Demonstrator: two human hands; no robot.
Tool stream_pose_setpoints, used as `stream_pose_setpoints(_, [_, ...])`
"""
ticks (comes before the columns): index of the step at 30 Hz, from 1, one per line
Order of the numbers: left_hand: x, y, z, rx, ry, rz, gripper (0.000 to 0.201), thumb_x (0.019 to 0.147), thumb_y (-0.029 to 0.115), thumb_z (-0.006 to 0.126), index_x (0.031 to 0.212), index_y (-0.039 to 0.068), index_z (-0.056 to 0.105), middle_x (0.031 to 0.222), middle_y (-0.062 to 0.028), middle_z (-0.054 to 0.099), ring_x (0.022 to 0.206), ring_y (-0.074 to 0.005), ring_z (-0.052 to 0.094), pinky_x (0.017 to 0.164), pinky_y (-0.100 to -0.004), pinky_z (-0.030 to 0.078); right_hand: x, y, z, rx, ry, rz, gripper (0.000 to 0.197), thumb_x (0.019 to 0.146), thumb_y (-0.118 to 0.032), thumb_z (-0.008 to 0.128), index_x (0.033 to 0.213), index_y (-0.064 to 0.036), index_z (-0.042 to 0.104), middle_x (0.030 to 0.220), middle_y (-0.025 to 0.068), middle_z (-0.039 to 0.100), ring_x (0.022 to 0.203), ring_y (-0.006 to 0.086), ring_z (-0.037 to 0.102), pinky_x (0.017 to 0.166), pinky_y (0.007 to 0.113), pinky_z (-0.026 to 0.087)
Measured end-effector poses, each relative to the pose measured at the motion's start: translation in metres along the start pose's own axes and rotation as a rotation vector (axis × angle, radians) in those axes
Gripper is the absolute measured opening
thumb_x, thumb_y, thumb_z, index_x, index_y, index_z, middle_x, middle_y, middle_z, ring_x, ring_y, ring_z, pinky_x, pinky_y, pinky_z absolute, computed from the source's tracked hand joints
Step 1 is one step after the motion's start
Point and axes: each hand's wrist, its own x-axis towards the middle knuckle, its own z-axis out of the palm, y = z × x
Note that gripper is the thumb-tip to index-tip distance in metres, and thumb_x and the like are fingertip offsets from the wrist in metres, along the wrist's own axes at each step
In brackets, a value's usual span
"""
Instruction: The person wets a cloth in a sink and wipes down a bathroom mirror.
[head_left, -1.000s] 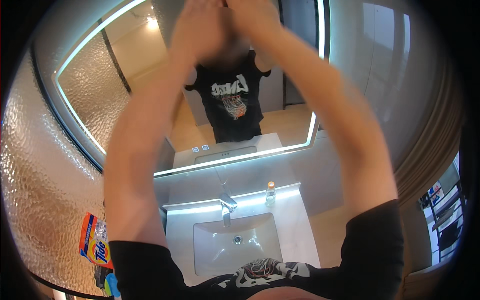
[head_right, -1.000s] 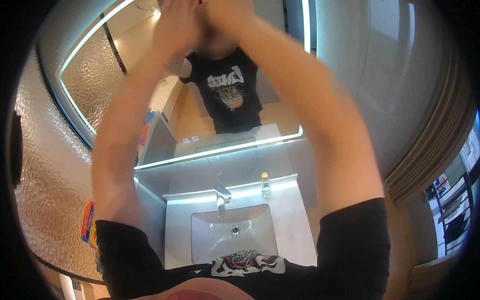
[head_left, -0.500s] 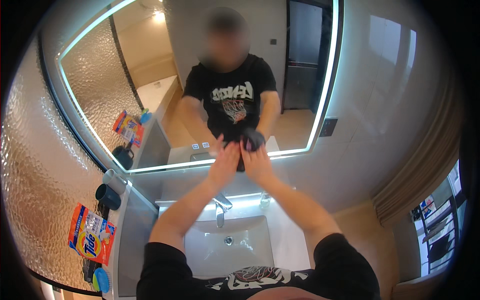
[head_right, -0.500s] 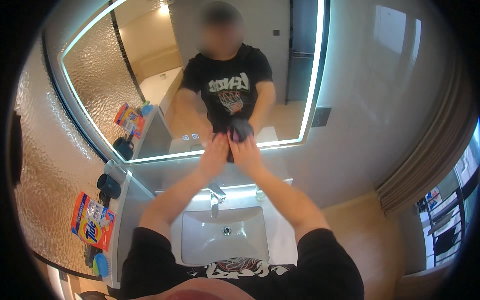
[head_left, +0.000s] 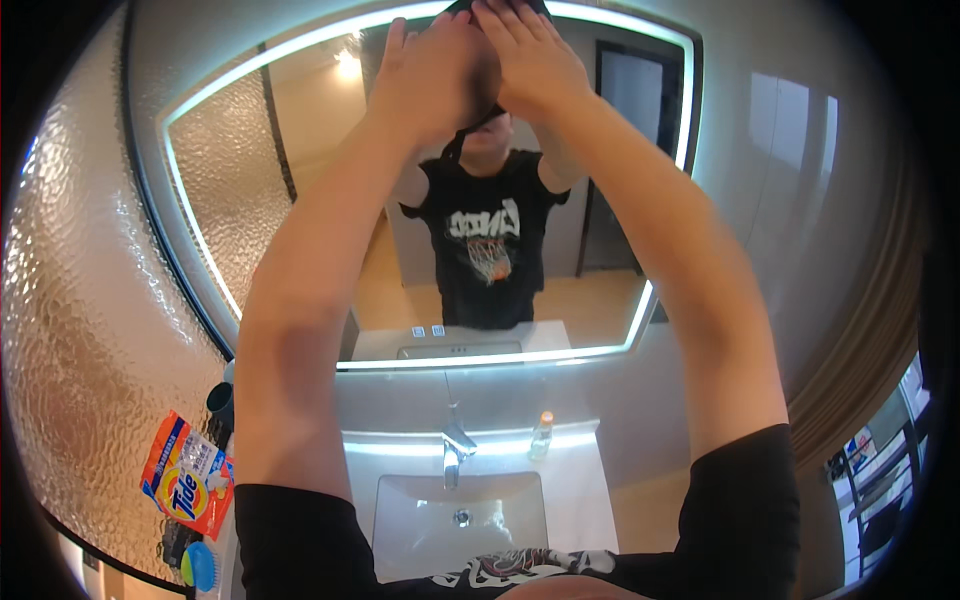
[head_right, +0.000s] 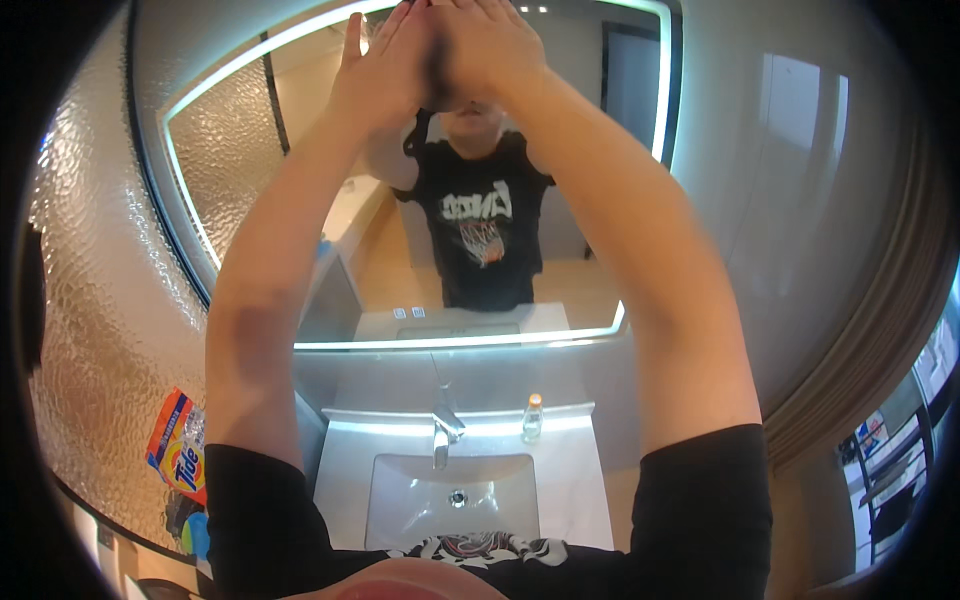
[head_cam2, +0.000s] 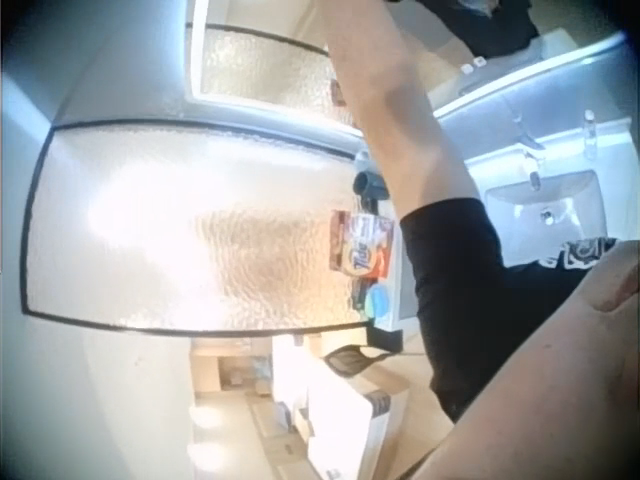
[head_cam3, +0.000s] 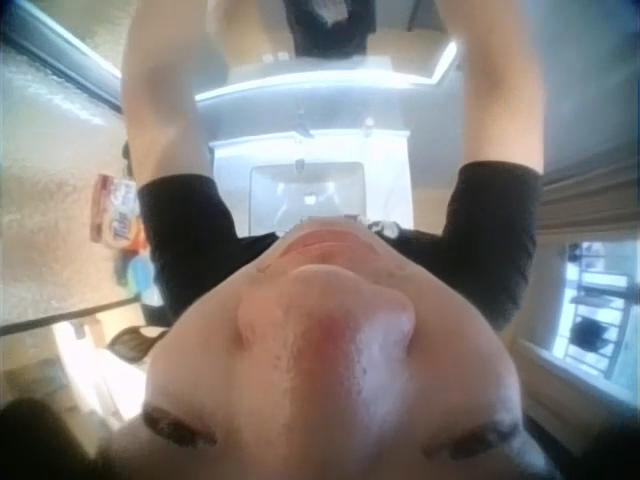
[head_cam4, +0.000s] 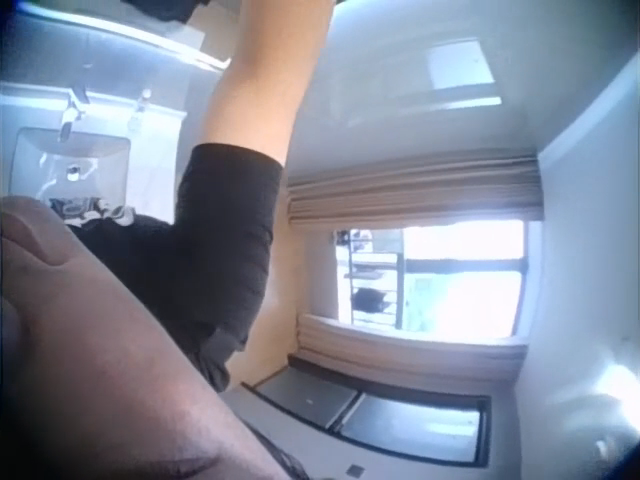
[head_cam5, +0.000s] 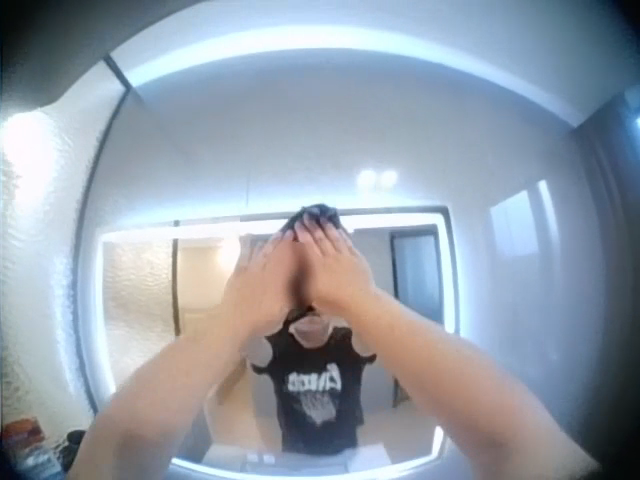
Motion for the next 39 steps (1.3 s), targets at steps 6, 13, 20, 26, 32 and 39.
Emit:
stream_pose_setpoints(6, [-0.001, 0.018, 0.003, -0.138, -0.043, -0.147, 0.065, 0.081, 0.033, 0.062, 0.139, 0.008, 0.045, 0.143, -0.0135, 0.044, 0.134, -0.0291, 0.039, 0.115, -0.0577, 0.015, -0.012, 0.006, 0.016, 0.162, -0.015, 0.038, 0.055, 0.074, -0.019, 0.064, 0.128, -0.0106, 0.053, 0.128, 0.0159, 0.055, 0.125, 0.0344, 0.046, 0.111, 0.044, 0.032])
stream_pose_setpoints(13, [-0.260, 0.189, -0.012, -0.291, -0.306, -0.012, 0.044, 0.086, 0.018, 0.048, 0.123, -0.001, 0.060, 0.135, -0.0154, 0.054, 0.133, -0.0310, 0.042, 0.116, -0.0615, 0.018, -0.281, -0.179, -0.034, 0.197, -0.458, 0.053, 0.053, 0.083, -0.019, 0.050, 0.133, -0.0045, 0.053, 0.092, 0.0165, 0.062, 0.102, 0.0374, 0.055, 0.099, 0.050, 0.041])
stream_pose_setpoints(20, [-0.340, 0.256, -0.025, -0.338, -0.428, -0.084, 0.050, 0.084, 0.020, 0.048, 0.130, 0.001, 0.057, 0.141, -0.0100, 0.050, 0.137, -0.0262, 0.038, 0.115, -0.0547, 0.018, -0.349, -0.248, -0.063, 0.281, -0.527, 0.210, 0.053, 0.086, -0.019, 0.049, 0.138, -0.0081, 0.049, 0.107, 0.0190, 0.062, 0.105, 0.0406, 0.057, 0.102, 0.051, 0.040])
stream_pose_setpoints(26, [-0.146, 0.103, -0.024, -0.404, -0.279, -0.254, 0.054, 0.081, 0.020, 0.057, 0.132, 0.002, 0.050, 0.132, -0.0155, 0.054, 0.125, -0.0318, 0.049, 0.111, -0.0553, 0.029, -0.153, -0.132, -0.021, 0.181, -0.396, 0.153, 0.062, 0.080, -0.024, 0.059, 0.136, -0.0021, 0.047, 0.135, 0.0230, 0.046, 0.123, 0.0418, 0.041, 0.105, 0.054, 0.031])
stream_pose_setpoints(32, [0.024, -0.042, -0.034, 0.036, -0.368, -0.120, 0.070, 0.091, 0.030, 0.046, 0.150, 0.002, 0.022, 0.159, -0.0143, 0.021, 0.147, -0.0236, 0.018, 0.118, -0.0544, 0.004, 0.061, 0.009, 0.008, 0.065, -0.154, -0.059, 0.066, 0.083, -0.017, 0.051, 0.143, 0.0049, 0.035, 0.148, 0.0225, 0.038, 0.139, 0.0386, 0.032, 0.116, 0.043, 0.024])
stream_pose_setpoints(39, [-0.155, 0.068, -0.031, -0.097, -0.328, -0.102, 0.063, 0.075, 0.019, 0.058, 0.133, -0.002, 0.048, 0.138, -0.0173, 0.049, 0.132, -0.0339, 0.041, 0.113, -0.0557, 0.022, -0.079, -0.134, -0.048, 0.372, -0.817, 0.218, 0.057, 0.071, -0.011, 0.067, 0.125, -0.0043, 0.054, 0.112, 0.0189, 0.062, 0.115, 0.0345, 0.054, 0.100, 0.047, 0.041])
